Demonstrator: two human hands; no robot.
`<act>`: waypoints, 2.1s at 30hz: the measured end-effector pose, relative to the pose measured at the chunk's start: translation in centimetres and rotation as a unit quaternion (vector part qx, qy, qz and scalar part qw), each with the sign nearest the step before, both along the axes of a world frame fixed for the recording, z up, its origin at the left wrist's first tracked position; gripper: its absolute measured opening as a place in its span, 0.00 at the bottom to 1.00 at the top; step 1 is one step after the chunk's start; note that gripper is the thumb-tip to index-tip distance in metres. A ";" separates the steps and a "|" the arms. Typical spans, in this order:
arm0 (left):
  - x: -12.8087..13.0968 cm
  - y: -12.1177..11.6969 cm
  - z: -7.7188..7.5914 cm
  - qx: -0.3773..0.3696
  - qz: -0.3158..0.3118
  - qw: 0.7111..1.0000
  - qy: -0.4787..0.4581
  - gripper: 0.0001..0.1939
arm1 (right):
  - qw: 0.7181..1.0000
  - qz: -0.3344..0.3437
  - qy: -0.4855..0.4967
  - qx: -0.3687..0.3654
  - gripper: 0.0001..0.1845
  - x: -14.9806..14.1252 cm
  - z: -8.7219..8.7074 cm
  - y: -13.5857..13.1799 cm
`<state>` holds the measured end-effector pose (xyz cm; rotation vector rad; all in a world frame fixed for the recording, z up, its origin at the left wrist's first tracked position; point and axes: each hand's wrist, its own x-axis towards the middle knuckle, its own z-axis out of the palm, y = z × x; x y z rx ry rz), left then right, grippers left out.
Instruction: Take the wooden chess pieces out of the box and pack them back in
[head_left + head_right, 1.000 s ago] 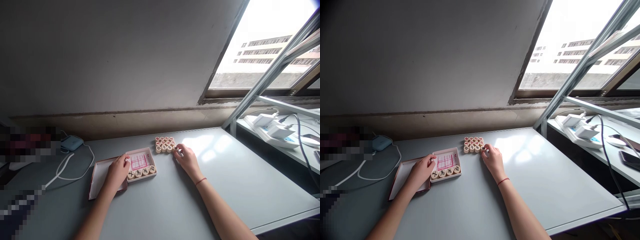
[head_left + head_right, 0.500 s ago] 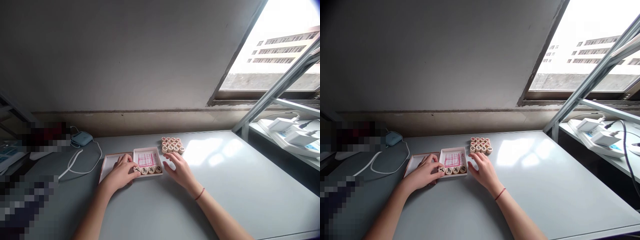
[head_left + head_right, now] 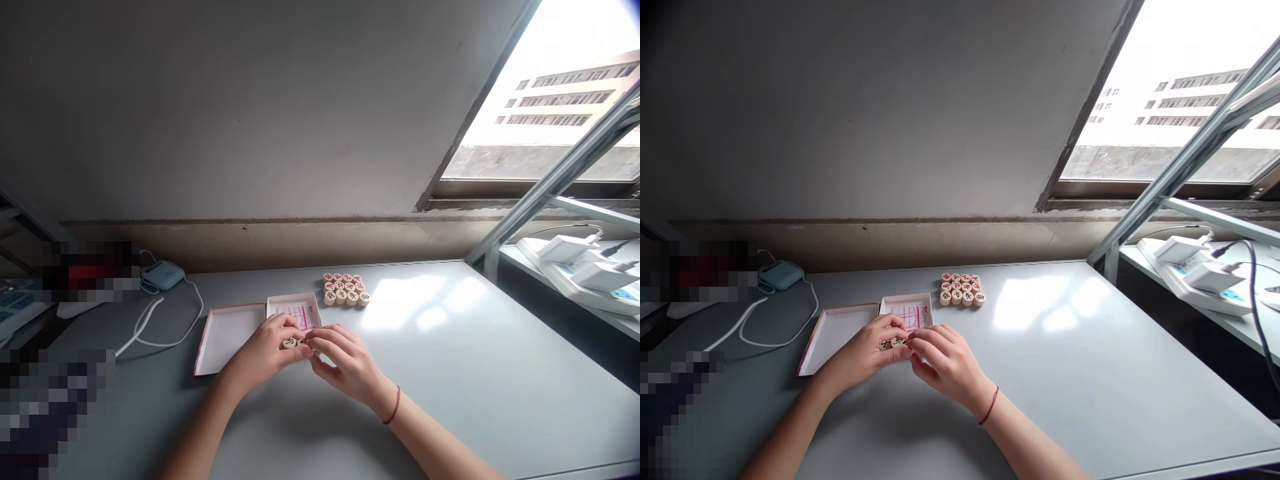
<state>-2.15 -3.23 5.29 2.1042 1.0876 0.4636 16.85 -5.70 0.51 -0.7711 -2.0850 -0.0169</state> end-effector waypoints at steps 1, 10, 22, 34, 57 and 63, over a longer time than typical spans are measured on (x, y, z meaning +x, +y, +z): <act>-0.1 0.1 -0.2 0.019 0.012 1.000 0.011 0.16 | 1.000 -0.005 0.000 -0.005 0.13 0.2 -0.1 0.2; -2.4 2.4 -2.5 0.052 0.233 0.960 0.145 0.18 | 0.957 -0.245 -0.083 -0.134 0.11 4.2 -2.4 2.7; -1.4 2.2 -2.9 0.013 0.239 0.953 0.184 0.13 | 0.946 -0.239 -0.097 -0.198 0.12 4.3 -3.5 3.1; -1.6 1.5 -1.9 0.053 0.199 0.961 0.184 0.17 | 0.948 -0.214 -0.052 -0.232 0.12 4.4 -2.9 2.9; -2.4 0.6 0.1 -0.075 0.096 0.972 0.202 0.06 | 0.945 -0.178 0.013 -0.276 0.12 4.2 -2.8 2.7; -2.2 0.7 0.3 -0.049 0.112 0.981 0.150 0.09 | 0.963 -0.168 0.049 -0.206 0.10 3.5 -2.0 2.1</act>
